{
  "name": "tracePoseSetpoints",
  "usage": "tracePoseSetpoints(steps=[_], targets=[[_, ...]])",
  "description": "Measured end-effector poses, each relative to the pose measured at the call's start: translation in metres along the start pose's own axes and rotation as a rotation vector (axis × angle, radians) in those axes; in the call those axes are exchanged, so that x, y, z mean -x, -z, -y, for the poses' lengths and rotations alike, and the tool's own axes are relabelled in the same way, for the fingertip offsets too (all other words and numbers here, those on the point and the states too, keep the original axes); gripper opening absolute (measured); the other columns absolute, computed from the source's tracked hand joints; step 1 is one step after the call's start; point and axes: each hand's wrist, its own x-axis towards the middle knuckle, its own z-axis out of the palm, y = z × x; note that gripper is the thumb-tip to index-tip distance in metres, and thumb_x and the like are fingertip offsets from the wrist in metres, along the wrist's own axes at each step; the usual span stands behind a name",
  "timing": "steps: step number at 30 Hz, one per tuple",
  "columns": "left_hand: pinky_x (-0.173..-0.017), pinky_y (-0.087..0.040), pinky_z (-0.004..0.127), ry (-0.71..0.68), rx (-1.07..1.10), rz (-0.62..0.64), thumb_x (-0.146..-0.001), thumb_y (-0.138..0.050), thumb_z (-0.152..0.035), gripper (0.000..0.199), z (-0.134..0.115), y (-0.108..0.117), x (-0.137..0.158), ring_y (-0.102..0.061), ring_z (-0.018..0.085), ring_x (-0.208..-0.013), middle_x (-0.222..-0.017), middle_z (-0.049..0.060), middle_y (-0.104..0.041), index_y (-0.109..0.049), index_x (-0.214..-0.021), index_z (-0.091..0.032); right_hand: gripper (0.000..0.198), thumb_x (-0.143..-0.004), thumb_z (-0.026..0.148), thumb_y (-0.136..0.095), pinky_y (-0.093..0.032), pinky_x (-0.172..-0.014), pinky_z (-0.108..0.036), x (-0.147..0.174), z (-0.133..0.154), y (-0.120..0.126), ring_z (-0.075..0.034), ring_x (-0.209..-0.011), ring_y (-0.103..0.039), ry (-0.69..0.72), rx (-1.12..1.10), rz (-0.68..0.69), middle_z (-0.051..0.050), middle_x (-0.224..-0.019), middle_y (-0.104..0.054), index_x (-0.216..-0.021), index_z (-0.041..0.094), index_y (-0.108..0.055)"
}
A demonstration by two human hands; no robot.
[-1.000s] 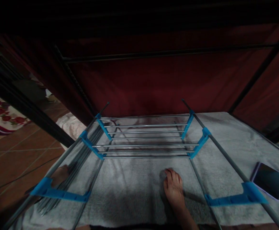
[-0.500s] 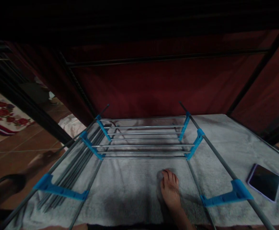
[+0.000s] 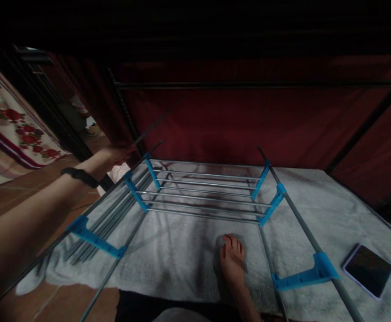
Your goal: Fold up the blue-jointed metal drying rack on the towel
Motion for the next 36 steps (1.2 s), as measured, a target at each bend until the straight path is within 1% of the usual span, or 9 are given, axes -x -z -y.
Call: tracePoseSetpoints(steps=[3,7,10,13,17,20,28,33,36], targets=[[-0.080,-0.049,0.030,0.074,0.028,0.022,-0.111,-0.046,-0.031,0.037,-0.003,-0.027,0.002,-0.065,0.010,-0.082,-0.092,0.000,-0.062,-0.063,-0.106,0.002,0.033,-0.100,0.018,-0.040,-0.048,-0.102,-0.049,0.000,0.000,0.001,-0.027,-0.113,-0.064,0.005,-0.017,-0.020,-0.011,-0.123,-0.070,-0.125,0.024,-0.060],[-0.060,-0.033,0.023,0.032,0.108,-0.014,-0.100,-0.057,-0.036,0.033,0.006,-0.076,0.039,-0.044,0.006,-0.056,-0.062,-0.006,-0.046,-0.060,-0.080,-0.010,0.034,-0.098,0.015,-0.042,-0.050,-0.101,-0.049,-0.001,0.000,0.004,-0.028,-0.113,-0.065,0.025,-0.057,-0.028,-0.010,-0.121,-0.070,-0.124,0.026,-0.061],[-0.059,-0.034,0.024,-0.025,0.160,-0.058,-0.095,-0.057,-0.044,0.031,0.031,-0.098,0.090,-0.043,0.010,-0.058,-0.063,-0.006,-0.045,-0.058,-0.078,-0.018,0.035,-0.098,0.013,-0.042,-0.051,-0.100,-0.050,-0.001,0.001,0.004,-0.028,-0.113,-0.065,0.029,-0.076,-0.038,-0.010,-0.121,-0.069,-0.124,0.028,-0.060],[-0.062,-0.039,0.026,-0.140,0.139,-0.114,-0.091,-0.059,-0.059,0.041,0.070,-0.108,0.145,-0.051,0.014,-0.066,-0.068,-0.003,-0.055,-0.064,-0.080,-0.020,0.034,-0.098,0.015,-0.044,-0.053,-0.099,-0.050,-0.001,0.001,0.002,-0.028,-0.112,-0.065,0.023,-0.082,-0.073,-0.008,-0.120,-0.070,-0.124,0.029,-0.060],[-0.056,-0.043,0.027,-0.089,-0.007,-0.062,-0.093,-0.057,-0.066,0.047,0.122,-0.114,0.207,-0.056,0.015,-0.057,-0.068,-0.002,-0.066,-0.073,-0.092,-0.022,0.031,-0.099,0.017,-0.044,-0.052,-0.101,-0.049,-0.001,-0.002,-0.003,-0.027,-0.112,-0.065,-0.002,-0.114,-0.084,-0.009,-0.120,-0.071,-0.123,0.026,-0.063],[-0.060,-0.050,0.028,-0.213,-0.097,-0.012,-0.097,-0.056,-0.063,0.041,0.150,-0.116,0.236,-0.067,0.017,-0.061,-0.077,-0.001,-0.075,-0.073,-0.094,-0.025,0.029,-0.100,0.023,-0.045,-0.052,-0.102,-0.050,-0.002,-0.007,-0.005,-0.027,-0.112,-0.065,-0.096,-0.198,-0.054,-0.009,-0.119,-0.072,-0.121,0.026,-0.066],[-0.067,-0.057,0.026,-0.557,-0.286,0.038,-0.106,-0.054,-0.043,0.026,0.188,-0.131,0.257,-0.076,0.017,-0.073,-0.085,0.000,-0.078,-0.071,-0.096,-0.027,0.031,-0.092,0.047,-0.058,-0.057,-0.100,-0.047,-0.020,-0.008,0.008,-0.026,-0.107,-0.068,-0.468,-0.666,-0.037,-0.007,-0.112,-0.075,-0.112,0.026,-0.072],[-0.068,-0.056,0.030,-0.630,-0.455,0.118,-0.108,-0.050,-0.041,0.029,0.188,-0.157,0.263,-0.075,0.019,-0.075,-0.091,0.003,-0.079,-0.072,-0.097,-0.026,0.038,-0.071,0.056,-0.082,-0.059,-0.097,-0.046,-0.031,-0.012,0.022,-0.027,-0.097,-0.070,-0.750,-0.971,-0.033,-0.006,-0.097,-0.076,-0.092,0.026,-0.073],[-0.070,-0.054,0.032,-0.611,-0.494,0.252,-0.107,-0.051,-0.036,0.025,0.184,-0.167,0.264,-0.074,0.020,-0.078,-0.089,0.003,-0.078,-0.073,-0.097,-0.026,0.040,-0.071,0.052,-0.082,-0.060,-0.101,-0.049,-0.030,-0.020,0.028,-0.028,-0.105,-0.073,-0.836,-1.128,-0.025,-0.006,-0.104,-0.077,-0.102,0.028,-0.072]])
